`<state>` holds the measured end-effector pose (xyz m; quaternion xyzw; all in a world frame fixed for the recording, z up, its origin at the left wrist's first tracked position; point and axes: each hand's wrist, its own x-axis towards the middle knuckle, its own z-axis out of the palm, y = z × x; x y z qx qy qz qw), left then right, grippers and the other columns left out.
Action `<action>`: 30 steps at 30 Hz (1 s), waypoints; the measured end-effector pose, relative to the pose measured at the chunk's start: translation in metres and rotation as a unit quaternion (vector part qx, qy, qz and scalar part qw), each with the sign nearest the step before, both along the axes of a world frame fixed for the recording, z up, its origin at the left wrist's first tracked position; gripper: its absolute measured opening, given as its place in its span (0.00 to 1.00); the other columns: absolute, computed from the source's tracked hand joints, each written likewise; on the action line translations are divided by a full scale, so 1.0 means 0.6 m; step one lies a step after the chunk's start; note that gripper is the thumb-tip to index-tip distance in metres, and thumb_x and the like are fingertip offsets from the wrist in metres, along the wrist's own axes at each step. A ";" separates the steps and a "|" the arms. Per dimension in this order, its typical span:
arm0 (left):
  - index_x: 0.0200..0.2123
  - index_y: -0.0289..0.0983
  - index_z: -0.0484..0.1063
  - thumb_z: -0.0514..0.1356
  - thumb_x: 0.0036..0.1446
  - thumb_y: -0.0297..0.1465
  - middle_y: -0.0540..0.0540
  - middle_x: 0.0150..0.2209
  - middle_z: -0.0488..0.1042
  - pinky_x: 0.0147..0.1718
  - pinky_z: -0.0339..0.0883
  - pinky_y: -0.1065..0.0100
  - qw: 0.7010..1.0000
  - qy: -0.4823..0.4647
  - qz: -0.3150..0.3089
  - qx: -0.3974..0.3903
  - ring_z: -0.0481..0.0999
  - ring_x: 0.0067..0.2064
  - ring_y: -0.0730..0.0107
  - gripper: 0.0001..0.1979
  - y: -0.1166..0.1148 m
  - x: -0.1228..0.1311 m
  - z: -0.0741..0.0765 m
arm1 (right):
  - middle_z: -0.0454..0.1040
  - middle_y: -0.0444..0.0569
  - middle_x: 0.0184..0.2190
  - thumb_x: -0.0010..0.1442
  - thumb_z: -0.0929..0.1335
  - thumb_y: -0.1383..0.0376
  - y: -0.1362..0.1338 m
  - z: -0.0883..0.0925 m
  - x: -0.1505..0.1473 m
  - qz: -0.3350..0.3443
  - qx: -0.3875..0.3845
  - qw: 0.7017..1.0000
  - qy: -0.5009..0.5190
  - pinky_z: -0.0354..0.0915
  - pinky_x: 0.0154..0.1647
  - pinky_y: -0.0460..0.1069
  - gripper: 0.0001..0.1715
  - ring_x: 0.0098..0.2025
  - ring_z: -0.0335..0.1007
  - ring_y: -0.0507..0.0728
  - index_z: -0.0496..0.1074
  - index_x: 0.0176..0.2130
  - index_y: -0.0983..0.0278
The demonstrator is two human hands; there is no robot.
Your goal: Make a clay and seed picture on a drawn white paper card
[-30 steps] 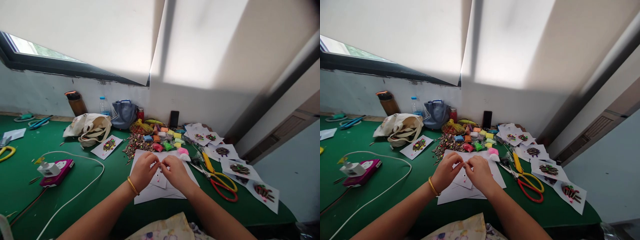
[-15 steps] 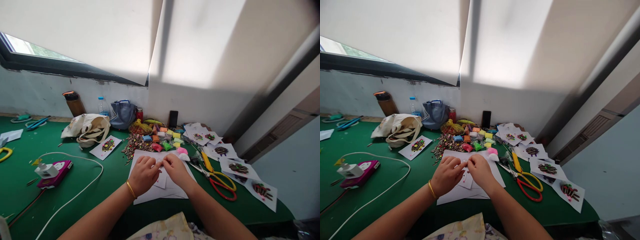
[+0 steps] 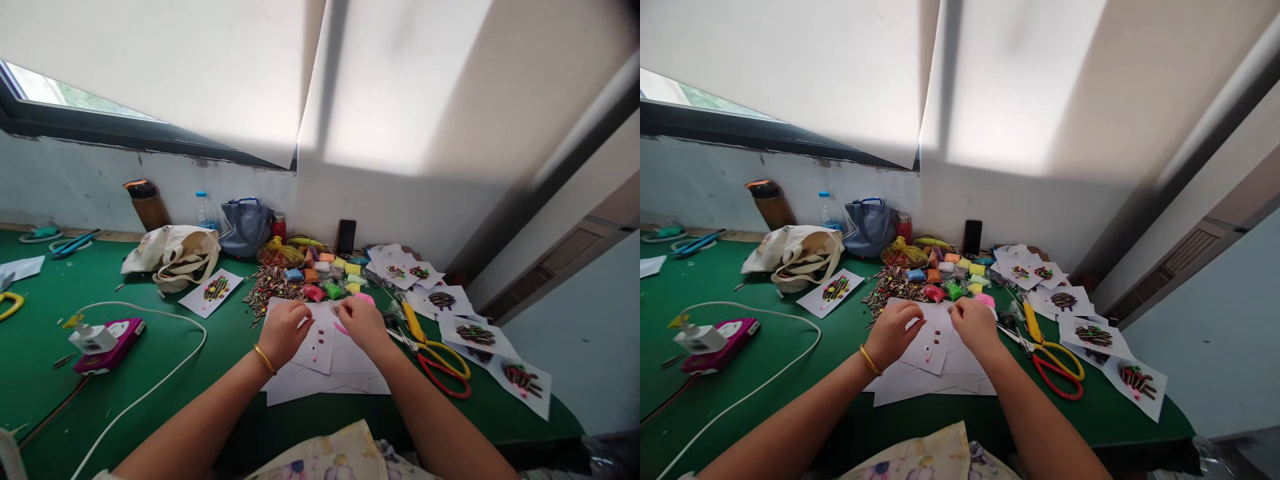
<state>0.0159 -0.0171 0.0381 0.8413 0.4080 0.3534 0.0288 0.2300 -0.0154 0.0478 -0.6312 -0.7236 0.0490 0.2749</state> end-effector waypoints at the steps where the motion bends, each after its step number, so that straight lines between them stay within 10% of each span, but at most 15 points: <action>1: 0.33 0.38 0.71 0.57 0.61 0.32 0.45 0.36 0.74 0.38 0.64 0.63 1.000 -0.001 0.000 -0.011 0.72 0.38 0.64 0.05 0.005 -0.002 -0.005 | 0.75 0.50 0.29 0.60 0.63 0.64 0.007 -0.004 0.004 -0.016 0.016 0.998 -0.054 0.53 0.31 0.48 0.12 0.32 0.68 0.56 0.73 0.29 0.63; 9: 0.41 0.40 0.75 0.60 0.56 0.30 0.45 0.44 0.76 0.47 0.64 0.61 0.992 0.078 -0.048 -0.084 0.73 0.46 0.62 0.09 0.021 -0.015 -0.070 | 0.78 0.52 0.34 0.65 0.59 0.64 0.033 -0.059 0.011 -0.049 -0.082 0.976 -0.196 0.54 0.35 0.49 0.16 0.35 0.71 0.56 0.75 0.38 0.63; 30: 0.40 0.43 0.75 0.50 0.65 0.35 0.48 0.51 0.74 0.64 0.38 0.49 0.971 0.160 -0.129 -0.124 0.70 0.55 0.66 0.13 0.016 -0.017 -0.072 | 0.74 0.48 0.35 0.63 0.65 0.66 -0.025 -0.077 0.029 0.004 -0.094 0.984 -0.153 0.51 0.36 0.47 0.04 0.39 0.67 0.56 0.69 0.35 0.63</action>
